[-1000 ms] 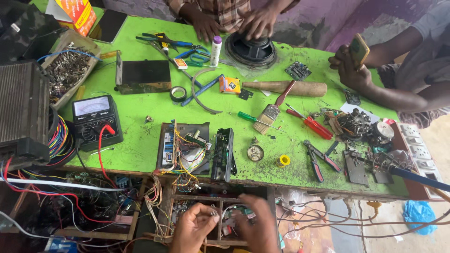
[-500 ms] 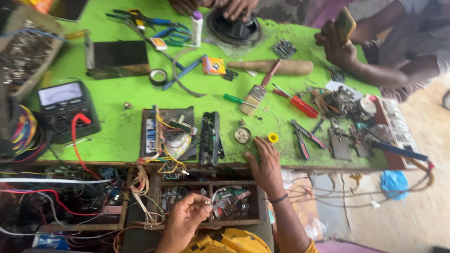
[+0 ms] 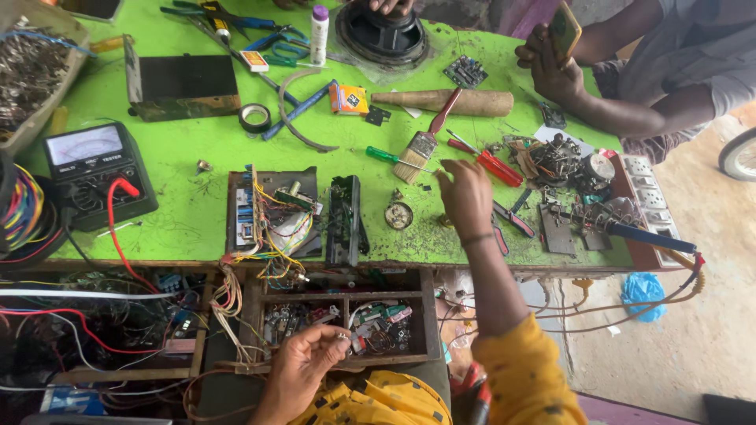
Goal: The person uses a soldering iron to work on a small electronic component, then sets it down and handles a bundle of wires. They pick up a small cylindrical component and use pliers to adjust it, followed by another soldering step. The work continues with repeated handling and soldering of small parts on a cluttered green workbench.
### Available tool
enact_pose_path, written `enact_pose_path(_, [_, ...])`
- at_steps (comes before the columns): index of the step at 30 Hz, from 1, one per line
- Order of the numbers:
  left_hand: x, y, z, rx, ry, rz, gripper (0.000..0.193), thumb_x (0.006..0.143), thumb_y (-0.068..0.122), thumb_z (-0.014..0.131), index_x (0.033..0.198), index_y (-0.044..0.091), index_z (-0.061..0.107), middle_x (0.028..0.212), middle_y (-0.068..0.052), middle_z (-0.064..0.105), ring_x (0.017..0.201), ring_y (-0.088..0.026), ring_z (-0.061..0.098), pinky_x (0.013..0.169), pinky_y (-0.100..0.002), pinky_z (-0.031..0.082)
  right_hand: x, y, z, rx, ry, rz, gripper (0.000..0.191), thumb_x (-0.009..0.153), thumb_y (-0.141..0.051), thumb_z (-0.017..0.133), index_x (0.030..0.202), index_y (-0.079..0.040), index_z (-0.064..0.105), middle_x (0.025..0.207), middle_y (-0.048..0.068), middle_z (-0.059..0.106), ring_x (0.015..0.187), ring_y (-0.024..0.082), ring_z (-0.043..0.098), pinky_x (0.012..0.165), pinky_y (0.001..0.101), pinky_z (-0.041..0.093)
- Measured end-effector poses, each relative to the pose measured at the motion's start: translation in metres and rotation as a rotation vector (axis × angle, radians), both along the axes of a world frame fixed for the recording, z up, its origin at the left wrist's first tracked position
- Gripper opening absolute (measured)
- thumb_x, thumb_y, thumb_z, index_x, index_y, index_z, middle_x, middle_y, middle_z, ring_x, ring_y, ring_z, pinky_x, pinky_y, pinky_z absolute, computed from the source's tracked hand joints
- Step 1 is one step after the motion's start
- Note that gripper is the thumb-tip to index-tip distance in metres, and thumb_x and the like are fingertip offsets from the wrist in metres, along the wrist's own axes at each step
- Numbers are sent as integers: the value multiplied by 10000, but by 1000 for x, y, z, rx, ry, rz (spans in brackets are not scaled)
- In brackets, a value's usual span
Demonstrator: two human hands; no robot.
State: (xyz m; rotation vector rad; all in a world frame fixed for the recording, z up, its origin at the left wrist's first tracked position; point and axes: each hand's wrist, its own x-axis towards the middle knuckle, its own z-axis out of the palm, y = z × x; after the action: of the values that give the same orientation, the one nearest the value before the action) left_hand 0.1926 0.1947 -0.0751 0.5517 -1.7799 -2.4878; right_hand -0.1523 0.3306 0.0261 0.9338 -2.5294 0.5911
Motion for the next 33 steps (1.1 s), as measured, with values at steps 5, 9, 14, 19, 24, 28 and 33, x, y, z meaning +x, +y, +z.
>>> enact_pose_path(5, [11, -10, 10, -19, 12, 40, 246, 930, 183, 686, 1073, -5, 755, 916, -72, 767, 815, -124, 686, 748, -289, 580, -26, -16, 7, 172, 123, 58, 127, 893, -60, 690, 925, -110, 802, 956, 91, 772, 941, 274, 690, 826, 446, 500])
enact_pose_path(9, [14, -35, 44, -80, 146, 356, 232, 992, 178, 587, 1088, -6, 691, 1034, -127, 766, 935, -191, 715, 863, -354, 587, -1, 10, 27, -28, 162, 90, 343, 915, 34, 613, 1192, -98, 765, 901, 97, 701, 880, 275, 621, 795, 424, 480])
enact_pose_path(14, [4, -56, 114, -763, 433, 537, 185, 1075, 167, 497, 1125, 9, 578, 1226, -197, 700, 1160, -311, 678, 999, -412, 512, 105, 24, 56, 110, 191, 442, 247, 834, 18, 605, 993, -149, 693, 869, 17, 681, 828, 201, 609, 764, 398, 443])
enact_pose_path(19, [-30, -34, 123, -928, 3, 170, 219, 1007, 235, 546, 1154, 79, 592, 799, -178, 731, 727, -380, 716, 620, -482, 533, 174, 25, 80, 207, 189, 716, 327, 762, -132, 660, 1083, -77, 645, 979, 32, 674, 925, 221, 610, 806, 395, 463])
enact_pose_path(24, [-29, -31, 90, -1055, 117, 198, 272, 989, 295, 572, 1149, 75, 569, 708, -183, 705, 611, -400, 695, 532, -498, 521, 174, 30, 68, 311, 75, 680, 341, 752, -117, 687, 1090, -79, 664, 868, 10, 659, 831, 222, 594, 730, 409, 423])
enact_pose_path(28, [-23, -53, 95, -1069, 58, 412, 299, 981, 337, 577, 1143, 86, 582, 691, -156, 719, 582, -318, 716, 510, -449, 533, 150, 54, 40, 62, 158, 546, 252, 770, -75, 652, 1008, -157, 645, 882, -35, 684, 807, 199, 611, 795, 396, 429])
enact_pose_path(33, [-13, -86, 102, -507, 155, 414, 293, 1046, 316, 455, 1137, 69, 585, 823, -61, 716, 497, -126, 534, 394, -307, 433, 135, 70, 9, -984, -802, 357, 155, 1031, -152, 481, 1098, -68, 593, 944, 78, 764, 905, 211, 726, 864, 377, 574])
